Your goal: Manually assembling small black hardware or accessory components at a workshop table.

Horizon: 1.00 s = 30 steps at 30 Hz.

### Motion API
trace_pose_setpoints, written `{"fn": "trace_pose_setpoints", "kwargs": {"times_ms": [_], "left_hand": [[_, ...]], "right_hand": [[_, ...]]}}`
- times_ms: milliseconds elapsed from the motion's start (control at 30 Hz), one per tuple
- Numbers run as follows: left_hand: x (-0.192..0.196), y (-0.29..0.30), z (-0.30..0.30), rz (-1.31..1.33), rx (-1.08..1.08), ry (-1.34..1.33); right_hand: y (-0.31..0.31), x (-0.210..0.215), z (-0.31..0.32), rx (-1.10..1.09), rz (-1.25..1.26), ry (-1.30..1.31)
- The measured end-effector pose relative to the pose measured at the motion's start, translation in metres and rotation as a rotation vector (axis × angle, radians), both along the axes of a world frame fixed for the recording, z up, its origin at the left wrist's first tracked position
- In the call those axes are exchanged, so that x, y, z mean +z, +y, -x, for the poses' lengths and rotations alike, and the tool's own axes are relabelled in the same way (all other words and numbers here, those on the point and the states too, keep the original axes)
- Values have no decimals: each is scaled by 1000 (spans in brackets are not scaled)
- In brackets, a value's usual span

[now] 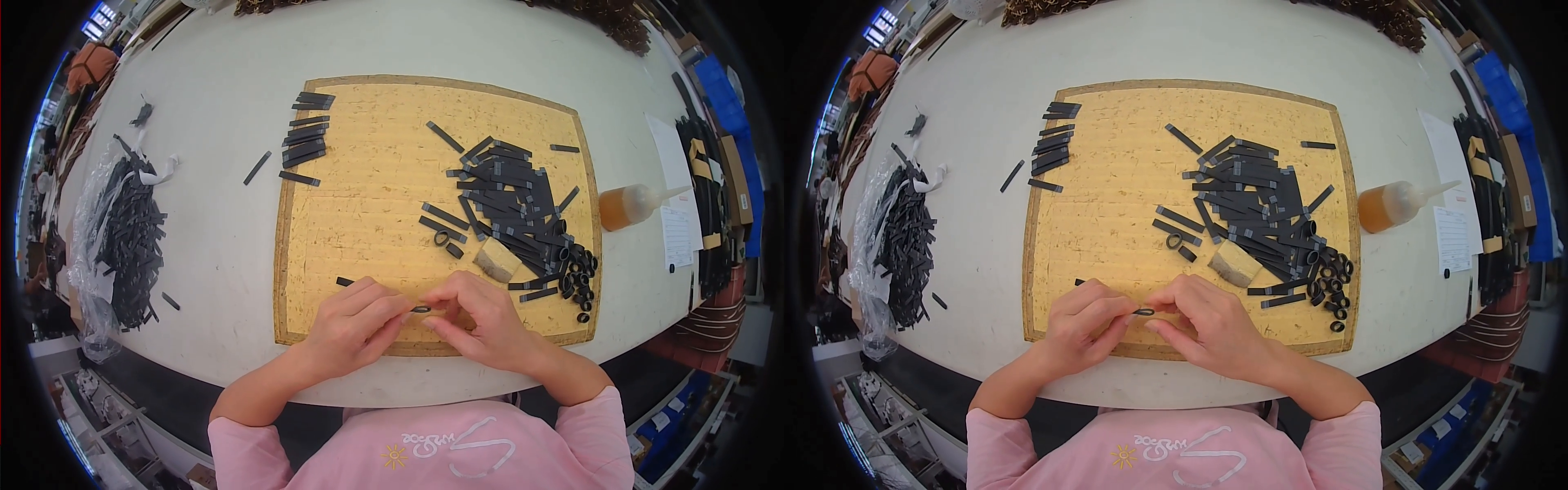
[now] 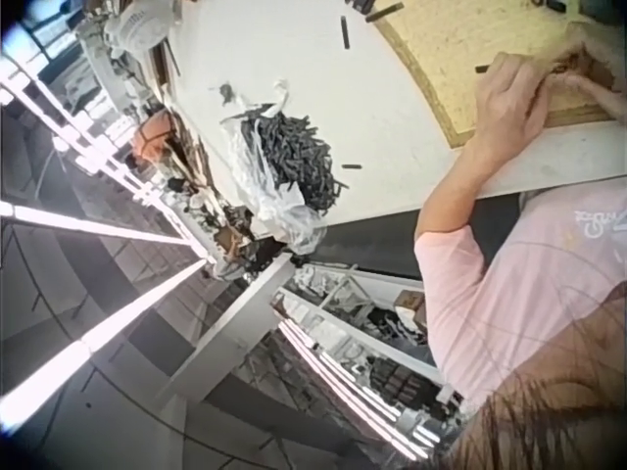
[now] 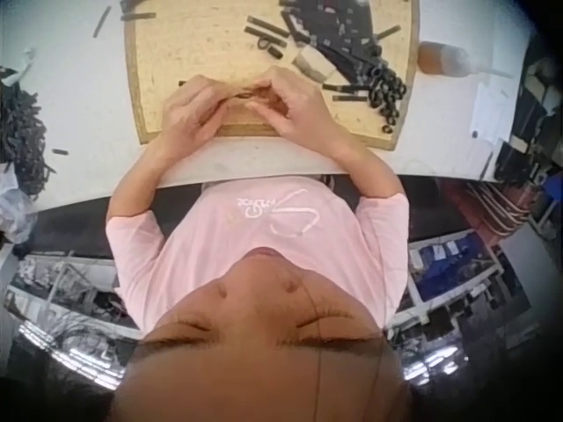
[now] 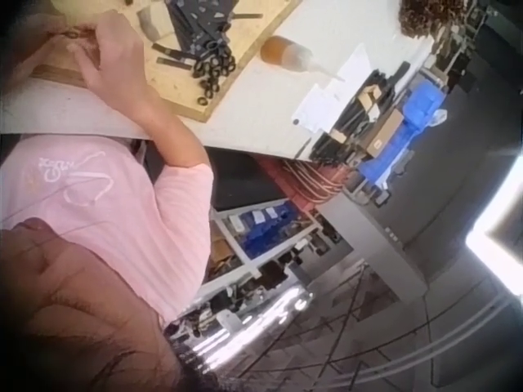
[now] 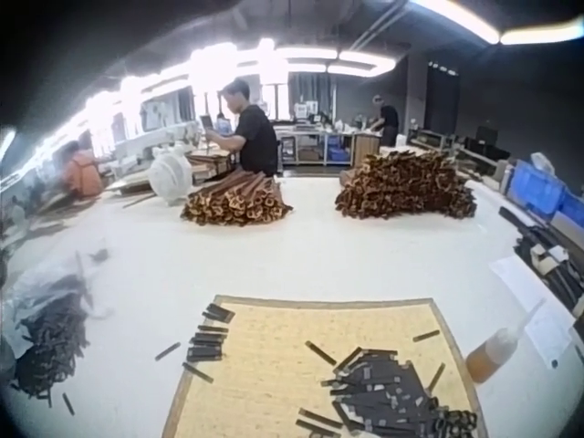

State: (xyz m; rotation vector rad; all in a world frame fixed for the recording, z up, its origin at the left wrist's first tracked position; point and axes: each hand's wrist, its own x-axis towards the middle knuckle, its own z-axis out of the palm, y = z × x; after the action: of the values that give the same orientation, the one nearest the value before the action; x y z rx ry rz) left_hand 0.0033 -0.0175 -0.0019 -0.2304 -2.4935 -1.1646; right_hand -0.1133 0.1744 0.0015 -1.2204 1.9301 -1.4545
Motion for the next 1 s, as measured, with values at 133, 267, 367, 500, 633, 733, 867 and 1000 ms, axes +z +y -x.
{"fn": "trace_pose_setpoints", "kwargs": {"times_ms": [133,267,367,500,633,733,867,1000], "left_hand": [[2,0,1,11,-9,4],[0,0,-1,35,-15,-2],[-1,3,-1,42,-22,-23],[-1,4,0,15,-27,-43],[-4,6,-2,5,-25,-64],[1,6,-3,-47,-2,-107],[-2,2,-2,-32,19,-112],[-3,3,-2,-25,-15,-109]], "right_hand": [[1,1,2,63,-76,255],[0,0,0,72,-42,353],[0,-6,-1,79,-36,433],[1,-7,-3,80,-66,422],[2,-6,-4,85,-32,402],[0,-8,-5,64,-29,418],[-4,-2,-3,47,-81,427],[-2,-10,-1,75,-67,479]]}}
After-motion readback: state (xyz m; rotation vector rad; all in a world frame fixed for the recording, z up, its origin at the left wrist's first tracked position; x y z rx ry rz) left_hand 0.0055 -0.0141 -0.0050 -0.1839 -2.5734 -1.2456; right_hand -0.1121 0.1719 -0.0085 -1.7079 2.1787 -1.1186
